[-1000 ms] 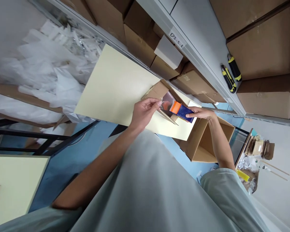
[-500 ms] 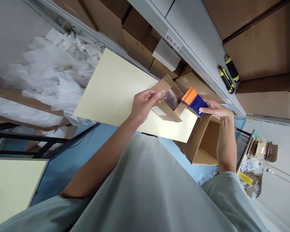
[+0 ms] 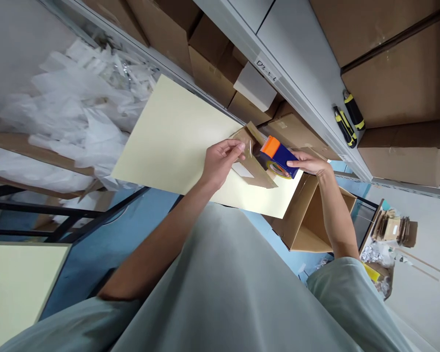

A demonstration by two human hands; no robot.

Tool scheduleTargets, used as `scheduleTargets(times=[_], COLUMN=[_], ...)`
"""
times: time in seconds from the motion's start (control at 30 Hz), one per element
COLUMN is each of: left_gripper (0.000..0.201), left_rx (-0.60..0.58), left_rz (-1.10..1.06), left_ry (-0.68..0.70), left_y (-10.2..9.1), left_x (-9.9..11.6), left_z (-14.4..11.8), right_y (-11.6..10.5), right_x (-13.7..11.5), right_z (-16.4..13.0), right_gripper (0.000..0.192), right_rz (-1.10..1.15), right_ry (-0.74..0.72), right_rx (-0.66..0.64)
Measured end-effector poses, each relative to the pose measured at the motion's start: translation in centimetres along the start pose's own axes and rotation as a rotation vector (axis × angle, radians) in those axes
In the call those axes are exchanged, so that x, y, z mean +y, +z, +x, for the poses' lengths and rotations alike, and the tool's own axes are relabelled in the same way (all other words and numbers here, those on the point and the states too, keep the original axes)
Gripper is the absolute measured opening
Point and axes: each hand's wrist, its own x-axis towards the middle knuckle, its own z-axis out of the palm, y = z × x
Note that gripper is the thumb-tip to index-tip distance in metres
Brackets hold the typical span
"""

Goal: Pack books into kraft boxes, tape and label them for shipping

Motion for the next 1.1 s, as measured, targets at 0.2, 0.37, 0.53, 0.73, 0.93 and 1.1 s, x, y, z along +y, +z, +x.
scheduleTargets(times=[0.2,0.37,0.53,0.73,0.93,1.1], left_gripper=[0.050,0.049,0.048,0.049,0.047,0.043], left_rx=[0.012,0.008,0.018,0.080,0.106,0.108], left_rz=[0.004,0.029,0.069,0.010,-0.018,0.129], left_ry=[-0.010,-0.006,-0.006,0.034,0.025,0.054], left_y=[-0.3,-0.6,0.1,0.7,0.4,-0.6], left_x=[-0.8,0.0,0.8,0.4,-0.1,0.8], left_z=[1.5,1.7,1.7,2.3,1.5,0.3], right_y=[-1.5,-1.8,-1.5,-2.4,-2.5,-0.1], right_x=[-0.5,-3.4,-3.2,-2.0,-1.1,-2.4], right_z=[-1.5,-3.7,-2.7,-0.3,0.1,-0.6], right_gripper=[0.054,0.061,0.056,0.057,0.058,0.057], right_rz=[0.016,-0.051,-0.075,0.067,0.157,0.019], right_ry=[-0.032,-0.037,-0.052,-0.048,-0.048,-0.086], right_rx=[0.074,0.184,0.306,0.231,0.241,0.254])
